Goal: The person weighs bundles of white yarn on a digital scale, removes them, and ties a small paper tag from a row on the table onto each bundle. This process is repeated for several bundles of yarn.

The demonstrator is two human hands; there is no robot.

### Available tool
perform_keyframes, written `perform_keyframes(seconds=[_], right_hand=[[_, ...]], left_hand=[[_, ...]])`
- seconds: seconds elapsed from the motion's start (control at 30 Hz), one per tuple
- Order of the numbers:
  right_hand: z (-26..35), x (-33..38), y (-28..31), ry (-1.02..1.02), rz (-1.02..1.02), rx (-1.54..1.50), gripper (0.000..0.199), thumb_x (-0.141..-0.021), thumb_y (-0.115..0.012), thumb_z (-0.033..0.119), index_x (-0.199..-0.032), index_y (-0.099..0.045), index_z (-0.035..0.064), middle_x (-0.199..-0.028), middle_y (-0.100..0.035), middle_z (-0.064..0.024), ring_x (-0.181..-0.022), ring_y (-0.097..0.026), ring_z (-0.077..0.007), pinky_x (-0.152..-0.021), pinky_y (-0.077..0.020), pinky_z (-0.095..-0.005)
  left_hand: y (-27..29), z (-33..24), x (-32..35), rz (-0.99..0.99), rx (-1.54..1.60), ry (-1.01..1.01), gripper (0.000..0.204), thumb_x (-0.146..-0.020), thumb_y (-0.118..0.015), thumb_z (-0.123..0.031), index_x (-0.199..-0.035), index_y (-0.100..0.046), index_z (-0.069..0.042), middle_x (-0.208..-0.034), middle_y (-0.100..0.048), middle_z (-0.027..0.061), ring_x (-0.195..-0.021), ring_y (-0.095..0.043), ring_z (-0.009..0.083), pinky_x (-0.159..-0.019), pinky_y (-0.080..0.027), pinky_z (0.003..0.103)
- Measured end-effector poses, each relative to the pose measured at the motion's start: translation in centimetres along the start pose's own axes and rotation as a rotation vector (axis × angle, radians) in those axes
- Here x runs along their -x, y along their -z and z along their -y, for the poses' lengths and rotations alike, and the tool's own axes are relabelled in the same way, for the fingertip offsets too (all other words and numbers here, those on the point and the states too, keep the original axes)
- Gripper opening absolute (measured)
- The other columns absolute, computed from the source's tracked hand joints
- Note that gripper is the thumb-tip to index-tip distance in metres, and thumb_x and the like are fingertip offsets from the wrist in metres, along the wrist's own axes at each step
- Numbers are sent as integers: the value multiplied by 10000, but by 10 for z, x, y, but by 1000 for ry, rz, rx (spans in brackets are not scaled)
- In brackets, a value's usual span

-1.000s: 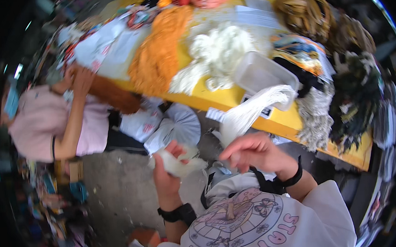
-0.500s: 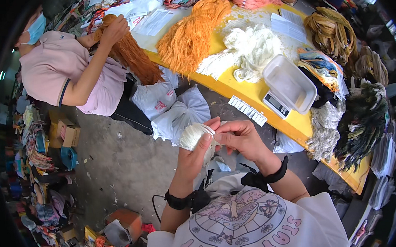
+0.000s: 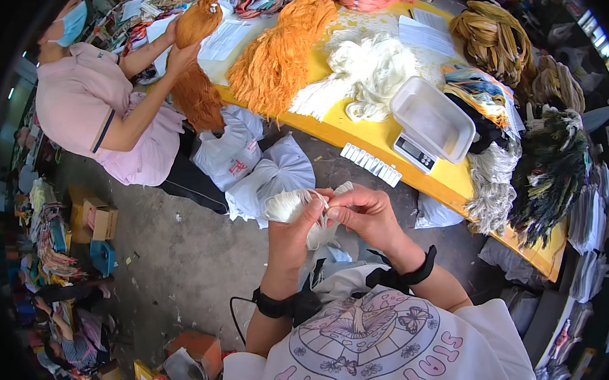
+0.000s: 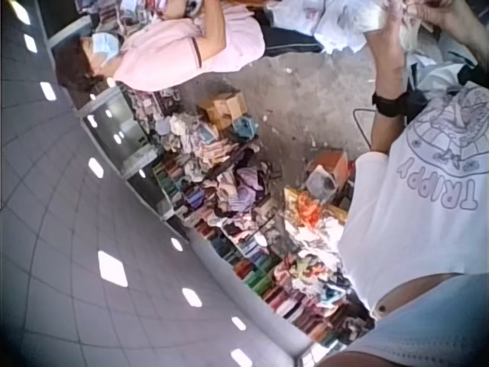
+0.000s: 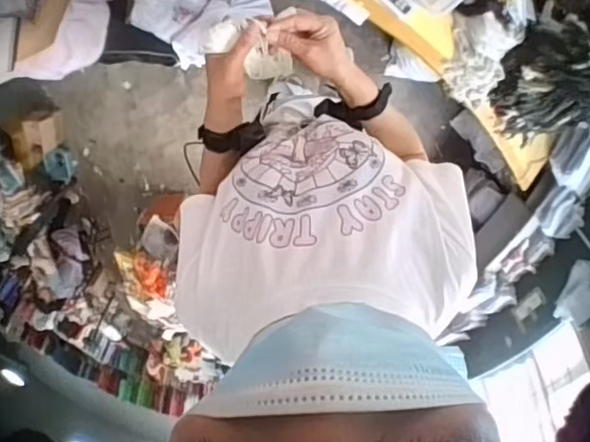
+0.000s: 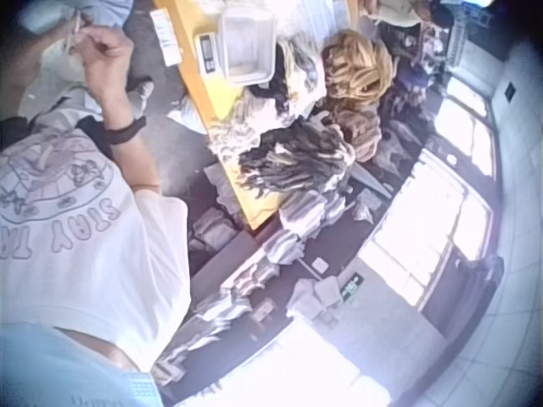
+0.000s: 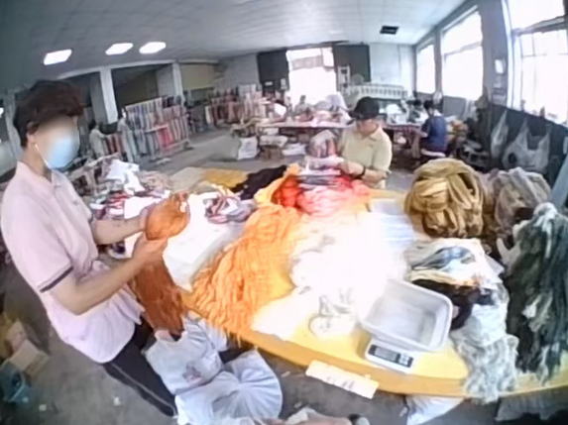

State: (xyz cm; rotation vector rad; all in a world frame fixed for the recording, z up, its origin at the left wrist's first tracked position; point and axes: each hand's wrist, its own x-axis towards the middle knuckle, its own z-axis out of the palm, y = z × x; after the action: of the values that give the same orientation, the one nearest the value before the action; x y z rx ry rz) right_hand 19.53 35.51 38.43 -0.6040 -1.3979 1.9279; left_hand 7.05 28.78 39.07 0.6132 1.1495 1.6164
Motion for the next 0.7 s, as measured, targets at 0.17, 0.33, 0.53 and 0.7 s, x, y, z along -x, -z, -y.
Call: perform_keyframes(seconds=[0.17,0.33,0.53,0.7], right_hand=[[-3,1,4,3,-32,64,83,-771,-602,101,-806,-628,30,-728,-553,-21,-660,-497,-72,-589,-395,-188],[0,0,13,-200,-60,17,102,-772,-607,123,-799,-630,27,-749,-553,-24,-676,-490,-72,-606,-399,-196],[-14,-3,11,68,-112,105,122,-797,-580,160,-794,-617,44,-726,-550,-17,-626,-490,-83,-583,-414,-212],[-25,9,87,-370,103,-568,164,-815,-546,199,-912,-532,67,-638,-476,9,-549,-481,-79,-485,-422,-212]], left_hand=[[-6,3,0,-49,84,17,164,-808,-550,-153,-865,-558,0,-874,-578,80,-732,-535,107,-653,-443,241],[-10,4,-5,-43,98,44,171,-807,-551,-153,-868,-555,6,-883,-574,81,-742,-532,108,-653,-442,239],[-11,14,-10,-4,-111,-82,184,-821,-523,-172,-885,-546,-1,-858,-583,77,-741,-540,119,-685,-437,257],[89,34,-24,-1,616,44,149,-865,-428,-187,-777,-485,-81,-591,-433,-14,-532,-433,88,-605,-422,256]])
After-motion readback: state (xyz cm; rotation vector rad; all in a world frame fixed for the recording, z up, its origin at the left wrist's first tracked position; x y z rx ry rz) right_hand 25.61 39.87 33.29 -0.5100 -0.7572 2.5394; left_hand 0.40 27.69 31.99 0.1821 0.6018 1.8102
